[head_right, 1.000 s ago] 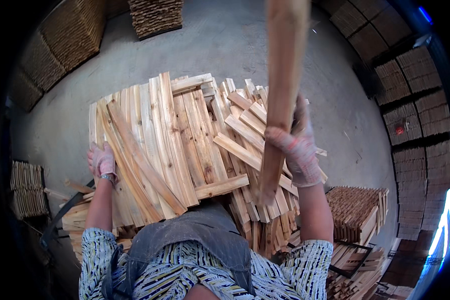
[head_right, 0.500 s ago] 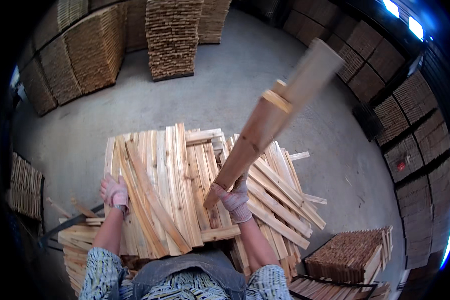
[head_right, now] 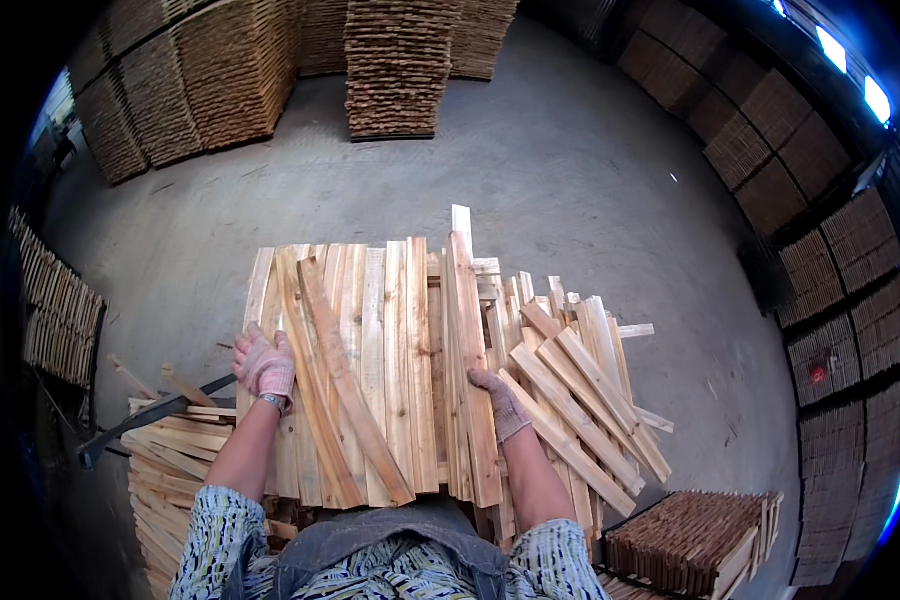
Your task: The person stacks light-colored wooden planks into a neat pile on the floor. They repeatedly pick up planks from a disorganized pile and place them onto a growing stack, aligning them carefully.
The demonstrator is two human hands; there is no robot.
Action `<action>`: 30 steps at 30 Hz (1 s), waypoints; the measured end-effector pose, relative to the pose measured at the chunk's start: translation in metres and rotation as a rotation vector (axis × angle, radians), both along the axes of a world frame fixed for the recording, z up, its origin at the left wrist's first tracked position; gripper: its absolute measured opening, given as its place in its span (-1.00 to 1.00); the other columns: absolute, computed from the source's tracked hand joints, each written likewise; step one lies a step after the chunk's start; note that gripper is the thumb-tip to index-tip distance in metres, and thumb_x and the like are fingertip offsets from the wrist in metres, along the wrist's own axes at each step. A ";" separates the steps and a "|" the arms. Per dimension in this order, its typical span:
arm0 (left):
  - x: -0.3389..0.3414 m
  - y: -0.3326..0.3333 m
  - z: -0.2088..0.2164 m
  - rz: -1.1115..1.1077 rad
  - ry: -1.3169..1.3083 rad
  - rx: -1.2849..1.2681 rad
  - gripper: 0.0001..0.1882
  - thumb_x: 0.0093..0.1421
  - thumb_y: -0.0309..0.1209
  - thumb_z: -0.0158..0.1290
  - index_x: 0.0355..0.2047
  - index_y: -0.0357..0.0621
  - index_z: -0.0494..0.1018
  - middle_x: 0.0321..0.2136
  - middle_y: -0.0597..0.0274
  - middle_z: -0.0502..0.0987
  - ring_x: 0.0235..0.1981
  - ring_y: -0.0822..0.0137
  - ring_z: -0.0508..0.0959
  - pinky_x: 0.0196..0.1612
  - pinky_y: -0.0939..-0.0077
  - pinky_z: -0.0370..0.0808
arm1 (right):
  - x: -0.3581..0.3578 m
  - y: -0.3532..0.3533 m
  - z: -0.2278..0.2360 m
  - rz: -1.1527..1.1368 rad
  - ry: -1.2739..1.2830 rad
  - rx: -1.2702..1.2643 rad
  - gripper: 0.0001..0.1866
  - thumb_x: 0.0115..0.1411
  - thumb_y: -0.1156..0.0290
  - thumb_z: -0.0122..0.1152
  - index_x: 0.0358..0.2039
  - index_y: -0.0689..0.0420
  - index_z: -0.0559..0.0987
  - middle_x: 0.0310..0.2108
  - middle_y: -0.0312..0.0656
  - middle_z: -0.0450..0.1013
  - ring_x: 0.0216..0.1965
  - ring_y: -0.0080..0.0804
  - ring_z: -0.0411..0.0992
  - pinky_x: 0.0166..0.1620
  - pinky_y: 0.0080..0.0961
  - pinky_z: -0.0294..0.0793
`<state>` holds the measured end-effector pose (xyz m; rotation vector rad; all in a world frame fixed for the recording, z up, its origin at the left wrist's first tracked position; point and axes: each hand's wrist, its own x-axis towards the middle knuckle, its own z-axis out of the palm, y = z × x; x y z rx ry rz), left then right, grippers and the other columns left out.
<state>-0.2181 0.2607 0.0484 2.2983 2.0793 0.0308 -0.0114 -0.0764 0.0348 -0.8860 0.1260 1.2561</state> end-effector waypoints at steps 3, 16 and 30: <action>-0.012 0.004 -0.012 -0.005 -0.005 0.056 -0.27 0.24 0.15 -0.07 0.33 0.09 0.22 0.27 -0.04 0.26 0.30 -0.03 0.24 0.33 0.04 0.11 | -0.010 0.007 0.017 -0.001 -0.031 -0.129 -0.32 0.10 0.18 0.33 0.18 0.26 0.43 -0.06 -0.01 0.56 -0.10 -0.11 0.58 0.00 -0.18 0.64; -0.007 0.002 0.000 -0.013 -0.044 0.002 -0.32 0.24 0.13 -0.07 0.25 0.03 0.25 0.27 -0.10 0.24 0.29 -0.03 0.24 0.31 0.00 0.12 | -0.018 0.046 0.036 0.184 -0.177 -0.200 -0.26 0.19 0.24 0.28 0.32 0.20 0.23 0.13 -0.07 0.42 0.08 -0.28 0.47 0.10 -0.34 0.57; -0.005 -0.001 -0.006 -0.034 -0.052 0.078 -0.32 0.23 0.14 -0.07 0.25 0.03 0.27 0.23 -0.08 0.29 0.27 0.00 0.28 0.27 0.02 0.17 | -0.029 0.075 0.073 0.390 -1.356 -1.094 0.11 0.03 0.26 0.31 0.48 0.07 -0.16 0.22 0.16 0.36 0.19 0.01 0.41 0.21 -0.27 0.42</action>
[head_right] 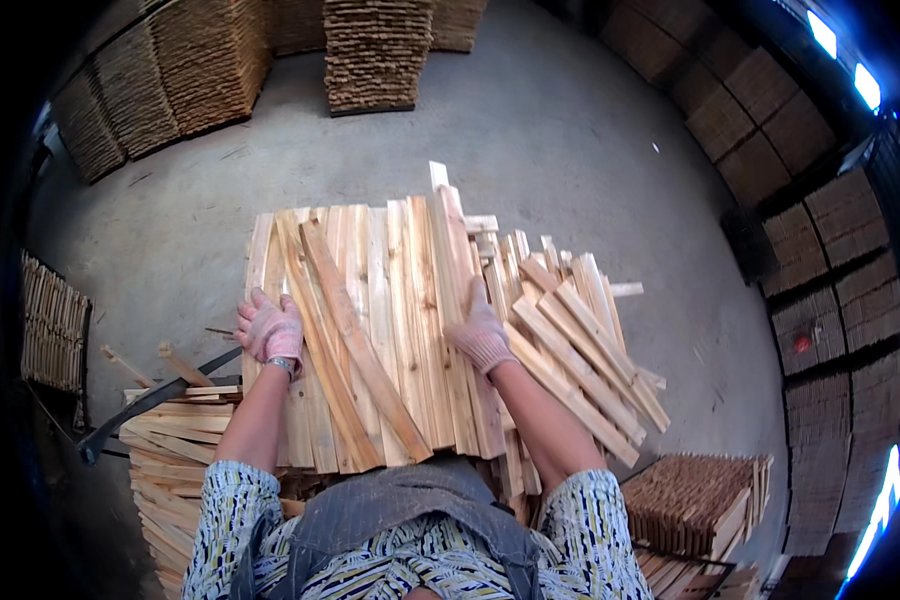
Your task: The person stacks light-colored wooden planks into a neat pile on the floor. They repeatedly pick up planks from a disorganized pile and place them onto a growing stack, aligning them carefully.
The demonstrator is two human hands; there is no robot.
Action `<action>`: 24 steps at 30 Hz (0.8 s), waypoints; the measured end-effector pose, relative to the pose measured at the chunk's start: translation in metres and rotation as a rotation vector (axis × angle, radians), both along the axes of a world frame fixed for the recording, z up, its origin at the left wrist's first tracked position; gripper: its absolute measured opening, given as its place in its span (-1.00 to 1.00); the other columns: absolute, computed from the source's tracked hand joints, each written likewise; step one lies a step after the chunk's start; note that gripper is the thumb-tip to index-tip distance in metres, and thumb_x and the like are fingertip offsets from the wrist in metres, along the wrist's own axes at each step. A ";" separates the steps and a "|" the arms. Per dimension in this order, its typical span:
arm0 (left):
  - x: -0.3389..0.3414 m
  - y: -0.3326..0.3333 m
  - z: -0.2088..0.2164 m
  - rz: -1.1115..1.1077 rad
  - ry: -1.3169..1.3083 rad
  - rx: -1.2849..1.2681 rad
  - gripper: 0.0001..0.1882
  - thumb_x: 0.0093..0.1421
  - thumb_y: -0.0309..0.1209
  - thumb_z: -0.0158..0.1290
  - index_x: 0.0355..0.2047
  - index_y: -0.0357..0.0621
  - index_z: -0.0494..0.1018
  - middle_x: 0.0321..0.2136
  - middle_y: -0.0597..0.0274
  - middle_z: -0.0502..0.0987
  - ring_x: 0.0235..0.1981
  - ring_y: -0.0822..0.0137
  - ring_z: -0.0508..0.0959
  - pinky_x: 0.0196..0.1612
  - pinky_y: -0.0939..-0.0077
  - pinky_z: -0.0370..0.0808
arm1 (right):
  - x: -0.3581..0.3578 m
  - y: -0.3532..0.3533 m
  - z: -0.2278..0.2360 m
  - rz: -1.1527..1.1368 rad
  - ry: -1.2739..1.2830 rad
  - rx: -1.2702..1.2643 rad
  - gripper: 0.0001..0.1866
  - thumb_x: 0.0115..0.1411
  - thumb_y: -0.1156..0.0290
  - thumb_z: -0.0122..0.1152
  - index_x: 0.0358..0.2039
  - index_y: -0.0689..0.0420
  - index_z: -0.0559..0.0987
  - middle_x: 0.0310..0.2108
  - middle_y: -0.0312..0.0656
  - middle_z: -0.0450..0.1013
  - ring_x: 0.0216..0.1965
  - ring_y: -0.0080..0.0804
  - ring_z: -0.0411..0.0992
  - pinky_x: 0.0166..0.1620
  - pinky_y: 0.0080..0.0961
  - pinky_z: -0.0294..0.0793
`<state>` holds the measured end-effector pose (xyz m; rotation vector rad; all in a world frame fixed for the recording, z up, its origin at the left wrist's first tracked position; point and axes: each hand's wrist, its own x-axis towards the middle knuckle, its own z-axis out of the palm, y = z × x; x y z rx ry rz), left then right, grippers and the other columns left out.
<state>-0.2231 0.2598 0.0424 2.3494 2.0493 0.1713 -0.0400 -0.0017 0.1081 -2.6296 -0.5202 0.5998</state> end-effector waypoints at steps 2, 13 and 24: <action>-0.002 0.001 0.001 0.000 0.002 0.006 -0.32 0.23 0.14 -0.06 0.24 0.04 0.27 0.23 -0.08 0.29 0.26 0.00 0.28 0.27 0.02 0.18 | 0.005 -0.016 0.003 -0.004 -0.029 0.092 0.12 0.00 0.25 0.36 0.48 0.08 -0.11 0.22 0.16 0.36 0.17 -0.01 0.43 0.21 -0.31 0.42; -0.001 0.002 0.007 -0.009 0.002 -0.038 -0.30 0.22 0.13 -0.04 0.26 0.04 0.26 0.23 -0.05 0.28 0.24 -0.01 0.29 0.26 0.01 0.17 | -0.058 0.065 0.001 0.158 -0.089 -0.108 -0.09 0.13 0.21 0.25 0.43 0.07 0.05 0.12 0.17 0.41 0.09 0.11 0.43 0.18 -0.20 0.43; 0.002 -0.002 0.007 -0.014 0.052 -0.038 -0.28 0.24 0.14 -0.07 0.30 0.04 0.22 0.24 -0.09 0.27 0.28 -0.01 0.26 0.30 -0.02 0.12 | 0.045 -0.058 -0.077 0.030 -0.198 0.086 -0.13 0.25 0.01 0.10 0.45 0.07 0.02 0.16 0.27 0.36 0.17 0.22 0.36 0.22 -0.07 0.35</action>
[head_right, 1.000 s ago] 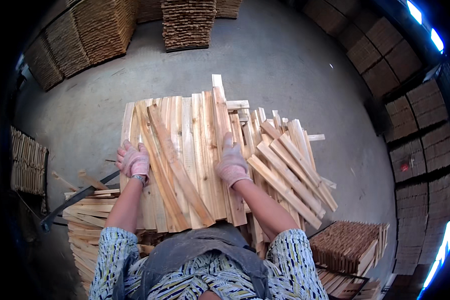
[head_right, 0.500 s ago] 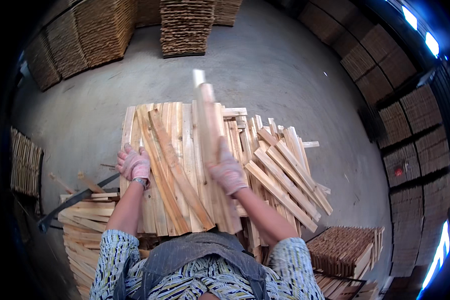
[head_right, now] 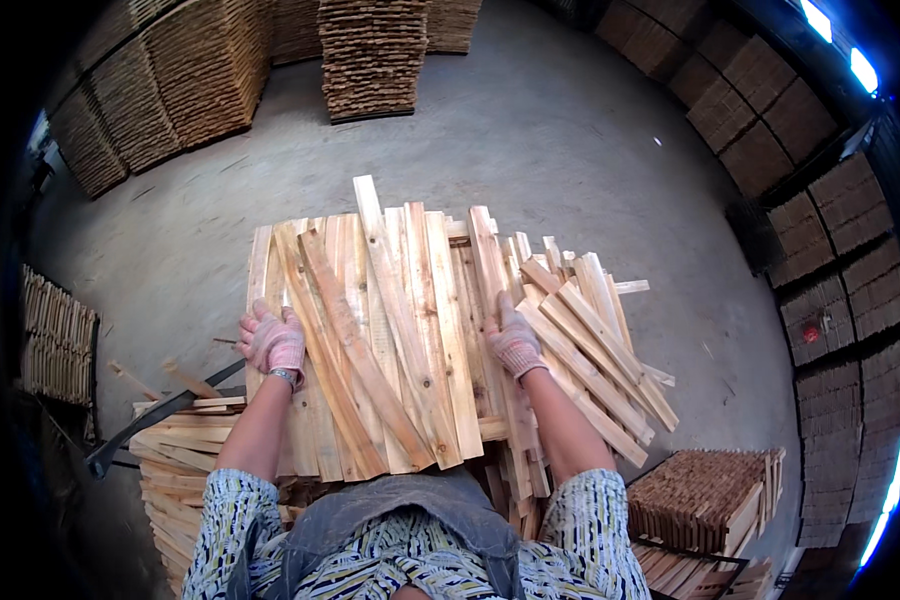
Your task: The person stacks light-colored wooden planks into a neat pile on the floor. They repeatedly pick up planks from a disorganized pile and place them onto a growing stack, aligning them carefully.
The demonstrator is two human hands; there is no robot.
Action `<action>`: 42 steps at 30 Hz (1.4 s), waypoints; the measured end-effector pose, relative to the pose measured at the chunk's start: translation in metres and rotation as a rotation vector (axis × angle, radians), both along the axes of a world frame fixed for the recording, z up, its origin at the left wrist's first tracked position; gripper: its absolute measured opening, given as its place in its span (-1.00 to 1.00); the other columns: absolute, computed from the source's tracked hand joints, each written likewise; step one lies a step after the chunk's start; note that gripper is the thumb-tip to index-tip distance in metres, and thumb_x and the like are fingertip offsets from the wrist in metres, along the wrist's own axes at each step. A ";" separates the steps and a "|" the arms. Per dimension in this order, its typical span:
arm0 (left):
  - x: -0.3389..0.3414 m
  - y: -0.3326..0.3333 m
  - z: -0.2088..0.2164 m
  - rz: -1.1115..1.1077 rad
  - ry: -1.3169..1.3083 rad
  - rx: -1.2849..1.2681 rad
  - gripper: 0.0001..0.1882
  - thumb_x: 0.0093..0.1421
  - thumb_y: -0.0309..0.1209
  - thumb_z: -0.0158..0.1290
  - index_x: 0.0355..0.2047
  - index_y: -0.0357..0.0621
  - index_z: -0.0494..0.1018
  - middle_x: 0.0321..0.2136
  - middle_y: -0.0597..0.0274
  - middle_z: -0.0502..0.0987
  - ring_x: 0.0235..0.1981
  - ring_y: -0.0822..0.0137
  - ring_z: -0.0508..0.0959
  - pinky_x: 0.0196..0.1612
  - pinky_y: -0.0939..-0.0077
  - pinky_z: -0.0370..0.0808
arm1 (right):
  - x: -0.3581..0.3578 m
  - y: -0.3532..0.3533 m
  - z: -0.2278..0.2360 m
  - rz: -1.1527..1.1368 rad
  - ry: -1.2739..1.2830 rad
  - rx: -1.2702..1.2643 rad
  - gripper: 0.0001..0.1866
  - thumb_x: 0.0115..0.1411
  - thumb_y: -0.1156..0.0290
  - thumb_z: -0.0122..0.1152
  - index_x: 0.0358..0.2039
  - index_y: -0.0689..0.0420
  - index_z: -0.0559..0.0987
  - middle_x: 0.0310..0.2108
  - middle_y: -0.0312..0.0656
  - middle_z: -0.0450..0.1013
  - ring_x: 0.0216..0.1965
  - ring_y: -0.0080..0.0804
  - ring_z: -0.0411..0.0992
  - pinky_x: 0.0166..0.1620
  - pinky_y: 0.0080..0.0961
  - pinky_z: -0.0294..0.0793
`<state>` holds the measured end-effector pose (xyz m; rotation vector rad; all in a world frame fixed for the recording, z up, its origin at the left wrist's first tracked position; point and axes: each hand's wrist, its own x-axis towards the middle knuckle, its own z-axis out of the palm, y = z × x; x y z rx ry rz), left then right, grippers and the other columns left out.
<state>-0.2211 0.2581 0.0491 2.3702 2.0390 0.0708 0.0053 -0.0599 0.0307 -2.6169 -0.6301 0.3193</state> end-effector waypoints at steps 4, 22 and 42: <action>-0.003 0.000 -0.003 0.017 -0.003 -0.014 -0.29 0.23 0.15 -0.07 0.27 0.03 0.24 0.25 -0.13 0.26 0.28 -0.04 0.25 0.29 -0.05 0.13 | -0.035 0.023 -0.037 0.082 -0.076 0.120 -0.16 0.31 -0.03 0.01 0.45 0.11 0.00 0.17 0.31 0.32 0.19 0.26 0.32 0.24 -0.04 0.30; -0.003 0.006 -0.006 -0.013 -0.085 -0.019 -0.29 0.23 0.16 -0.08 0.29 0.06 0.26 0.30 -0.19 0.23 0.33 -0.08 0.22 0.33 -0.07 0.09 | -0.159 0.156 0.074 0.307 0.142 -0.114 -0.17 0.12 0.13 0.31 0.34 0.05 0.18 0.02 0.09 0.41 0.07 0.03 0.44 0.09 -0.15 0.48; -0.013 0.005 -0.012 0.001 -0.251 -0.036 -0.37 0.34 0.08 -0.25 0.26 -0.01 0.31 0.18 -0.06 0.38 0.19 -0.08 0.40 0.24 0.03 0.28 | -0.136 0.093 0.081 0.260 0.362 0.357 -0.24 0.04 0.28 0.25 0.31 -0.03 0.31 -0.01 0.16 0.40 -0.01 0.09 0.44 0.09 -0.16 0.45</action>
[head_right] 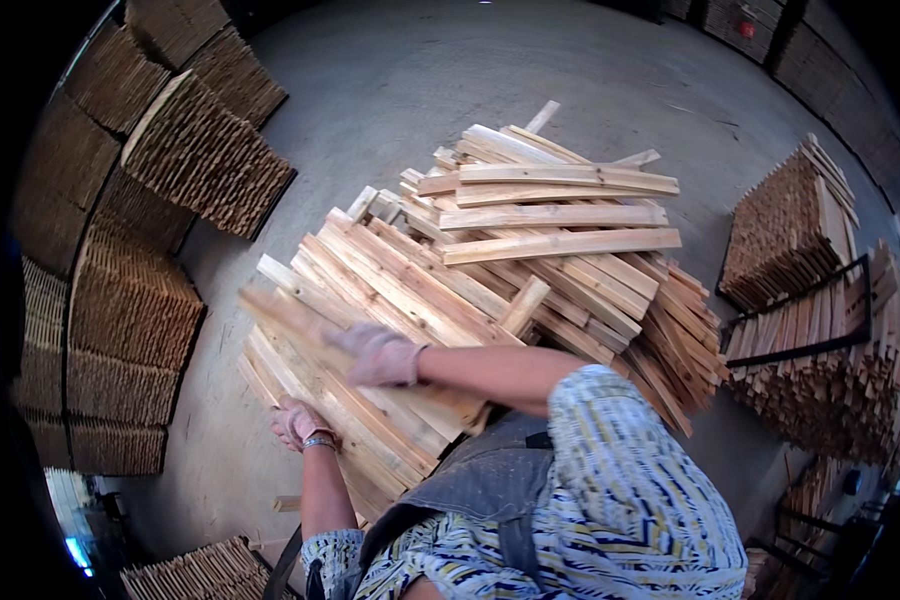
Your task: The person stacks light-colored wooden planks into a neat pile on the floor. They repeatedly pick up planks from a disorganized pile and place them onto a growing stack, aligning them carefully.
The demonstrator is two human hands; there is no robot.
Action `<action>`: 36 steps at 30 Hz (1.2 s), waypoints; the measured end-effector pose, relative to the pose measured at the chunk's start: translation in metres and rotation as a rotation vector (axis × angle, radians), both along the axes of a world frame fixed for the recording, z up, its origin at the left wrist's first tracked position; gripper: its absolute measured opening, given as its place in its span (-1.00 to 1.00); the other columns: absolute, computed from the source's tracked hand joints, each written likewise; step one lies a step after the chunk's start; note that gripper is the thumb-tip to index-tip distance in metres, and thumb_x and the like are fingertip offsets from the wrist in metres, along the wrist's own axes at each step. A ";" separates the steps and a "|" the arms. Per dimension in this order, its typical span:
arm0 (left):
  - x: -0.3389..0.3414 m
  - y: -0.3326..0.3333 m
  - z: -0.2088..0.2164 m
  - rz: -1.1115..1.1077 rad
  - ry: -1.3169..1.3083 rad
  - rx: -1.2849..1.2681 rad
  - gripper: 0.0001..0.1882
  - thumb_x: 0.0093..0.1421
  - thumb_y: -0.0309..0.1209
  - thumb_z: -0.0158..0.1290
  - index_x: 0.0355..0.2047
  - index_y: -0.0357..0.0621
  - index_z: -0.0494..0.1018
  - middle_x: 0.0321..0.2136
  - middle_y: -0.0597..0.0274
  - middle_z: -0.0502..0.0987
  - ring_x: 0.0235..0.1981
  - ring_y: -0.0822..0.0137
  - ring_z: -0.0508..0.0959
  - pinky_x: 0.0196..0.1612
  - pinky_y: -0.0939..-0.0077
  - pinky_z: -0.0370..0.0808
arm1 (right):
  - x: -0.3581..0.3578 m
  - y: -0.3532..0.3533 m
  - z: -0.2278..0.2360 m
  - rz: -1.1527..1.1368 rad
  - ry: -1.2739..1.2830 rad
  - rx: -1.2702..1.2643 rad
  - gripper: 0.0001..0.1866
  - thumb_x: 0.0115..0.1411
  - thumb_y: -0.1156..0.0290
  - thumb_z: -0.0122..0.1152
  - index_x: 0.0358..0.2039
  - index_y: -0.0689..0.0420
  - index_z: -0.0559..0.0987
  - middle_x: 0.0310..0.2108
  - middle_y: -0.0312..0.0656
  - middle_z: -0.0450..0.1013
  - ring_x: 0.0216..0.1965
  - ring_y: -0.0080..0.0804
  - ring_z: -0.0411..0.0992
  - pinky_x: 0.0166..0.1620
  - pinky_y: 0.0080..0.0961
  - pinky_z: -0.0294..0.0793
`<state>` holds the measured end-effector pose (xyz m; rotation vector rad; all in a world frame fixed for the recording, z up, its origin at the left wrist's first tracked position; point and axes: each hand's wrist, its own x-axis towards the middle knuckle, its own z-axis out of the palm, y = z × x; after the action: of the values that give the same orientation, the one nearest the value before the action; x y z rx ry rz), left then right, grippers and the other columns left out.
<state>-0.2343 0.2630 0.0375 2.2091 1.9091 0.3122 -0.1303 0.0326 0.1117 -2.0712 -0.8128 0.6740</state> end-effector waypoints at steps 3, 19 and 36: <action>0.000 0.008 -0.005 0.027 0.039 0.055 -0.35 0.32 0.10 -0.24 0.26 0.00 0.32 0.18 -0.04 0.40 0.20 -0.06 0.40 0.24 0.02 0.29 | 0.045 -0.072 0.002 -0.119 -0.308 0.003 -0.21 0.04 0.33 0.20 0.35 -0.12 0.27 0.01 0.11 0.38 0.03 0.04 0.43 0.10 -0.19 0.45; 0.017 -0.030 0.035 -0.024 -0.018 -0.042 -0.26 0.27 0.18 -0.12 0.30 -0.02 0.29 0.16 -0.03 0.42 0.15 -0.05 0.44 0.19 0.04 0.34 | 0.112 -0.107 -0.067 -0.277 -0.320 -0.322 -0.53 0.23 0.15 0.13 0.14 -0.03 0.47 0.08 0.06 0.38 0.14 0.01 0.34 0.15 -0.08 0.39; 0.130 -0.128 0.019 -0.457 0.027 -0.186 -0.13 0.08 -0.16 0.22 0.30 -0.28 0.11 0.26 -0.32 0.24 0.27 -0.14 0.32 0.28 0.15 0.33 | 0.100 -0.338 -0.077 -0.175 -0.481 -0.631 -0.38 0.14 0.28 0.21 0.24 0.02 0.36 -0.06 0.00 0.45 -0.02 -0.05 0.45 0.05 -0.18 0.45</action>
<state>-0.1046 0.1346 0.0562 2.4369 1.3227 0.0274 -0.0300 -0.3058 0.0346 -2.9107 -0.7154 0.3560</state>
